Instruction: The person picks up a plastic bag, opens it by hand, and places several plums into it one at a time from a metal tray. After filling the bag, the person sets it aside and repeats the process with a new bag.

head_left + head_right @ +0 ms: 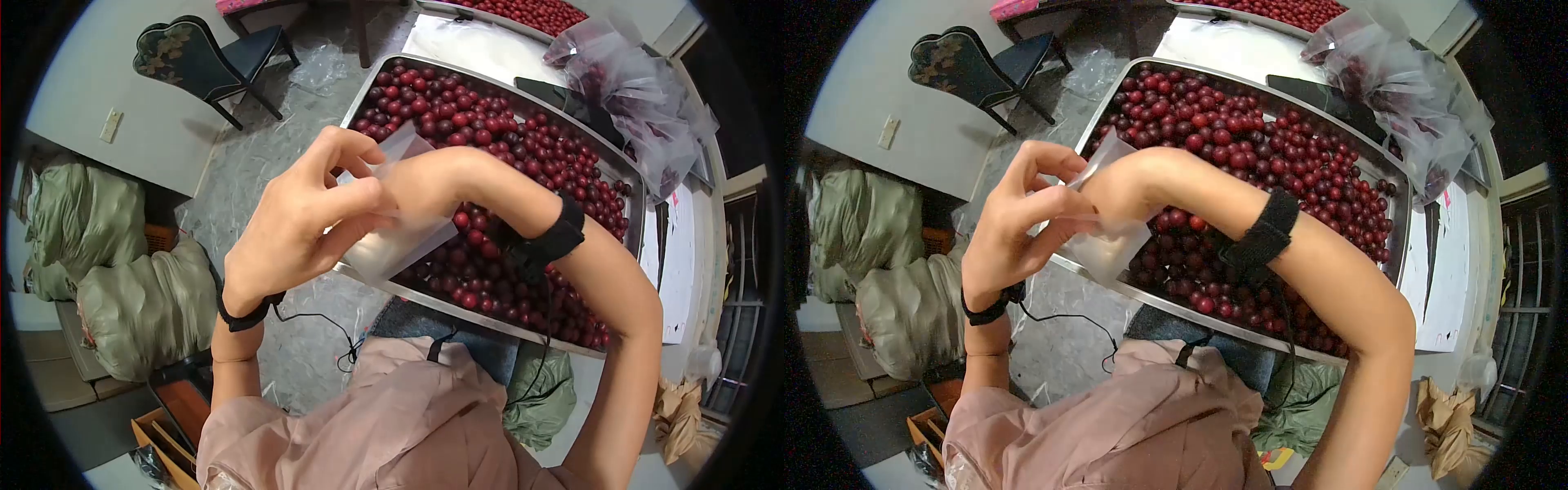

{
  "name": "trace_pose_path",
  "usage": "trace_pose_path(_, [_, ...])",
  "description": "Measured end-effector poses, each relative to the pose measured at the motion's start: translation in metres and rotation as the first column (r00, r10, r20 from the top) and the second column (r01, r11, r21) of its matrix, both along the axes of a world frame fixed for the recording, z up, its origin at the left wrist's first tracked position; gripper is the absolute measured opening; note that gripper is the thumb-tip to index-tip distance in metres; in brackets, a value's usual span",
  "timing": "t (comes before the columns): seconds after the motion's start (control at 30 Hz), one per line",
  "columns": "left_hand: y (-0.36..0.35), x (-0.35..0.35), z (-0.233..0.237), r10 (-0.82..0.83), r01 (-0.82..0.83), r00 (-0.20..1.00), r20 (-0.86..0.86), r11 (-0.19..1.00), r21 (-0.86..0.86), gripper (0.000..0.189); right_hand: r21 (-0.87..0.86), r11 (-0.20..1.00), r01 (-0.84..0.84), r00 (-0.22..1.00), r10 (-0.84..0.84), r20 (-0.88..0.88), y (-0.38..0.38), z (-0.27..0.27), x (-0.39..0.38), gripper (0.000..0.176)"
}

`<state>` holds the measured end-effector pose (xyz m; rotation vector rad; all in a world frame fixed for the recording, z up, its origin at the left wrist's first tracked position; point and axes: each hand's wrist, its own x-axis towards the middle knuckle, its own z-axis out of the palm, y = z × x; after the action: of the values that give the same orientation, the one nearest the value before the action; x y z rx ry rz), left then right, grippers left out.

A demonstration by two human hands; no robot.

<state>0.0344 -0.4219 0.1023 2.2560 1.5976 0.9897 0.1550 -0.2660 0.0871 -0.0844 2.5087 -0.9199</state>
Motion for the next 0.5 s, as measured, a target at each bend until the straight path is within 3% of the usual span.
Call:
trace_pose_path(0.07, [0.001, 0.0, 0.003, 0.011, -0.011, 1.0, -0.026, 1.0, -0.005, 0.024, -0.068, 0.998, 0.014, 0.999, -0.017, -0.045, 0.003, 0.013, 0.012, 0.03])
trace_pose_path(0.13, [-0.001, -0.002, 0.002, 0.023, -0.023, 1.0, -0.016, 1.0, 0.013, 0.024, -0.213, 0.964, 0.162, 0.985, -0.172, -0.029, 0.005, 0.035, 0.029, 0.028])
trace_pose_path(0.2, [-0.001, 0.001, 0.003, 0.052, -0.052, 0.999, 0.007, 0.999, 0.002, 0.021, -0.351, 0.92, 0.174, 0.956, -0.243, -0.163, 0.009, 0.039, 0.049, 0.029])
trace_pose_path(0.27, [-0.002, 0.001, 0.004, 0.043, -0.041, 0.998, -0.054, 0.998, 0.039, 0.017, -0.36, 0.915, 0.18, 0.876, -0.316, -0.365, 0.009, 0.032, 0.069, 0.033])
trace_pose_path(0.4, [-0.001, 0.005, 0.0, 0.049, -0.047, 0.998, -0.034, 0.998, 0.051, 0.015, -0.359, 0.869, 0.34, 0.858, -0.443, -0.259, -0.011, 0.037, 0.097, 0.034])
trace_pose_path(0.5, [-0.004, 0.007, -0.001, 0.069, -0.067, 0.997, -0.034, 0.997, 0.043, 0.016, -0.15, 0.942, 0.301, 0.734, -0.33, -0.594, -0.02, 0.019, 0.101, 0.022])
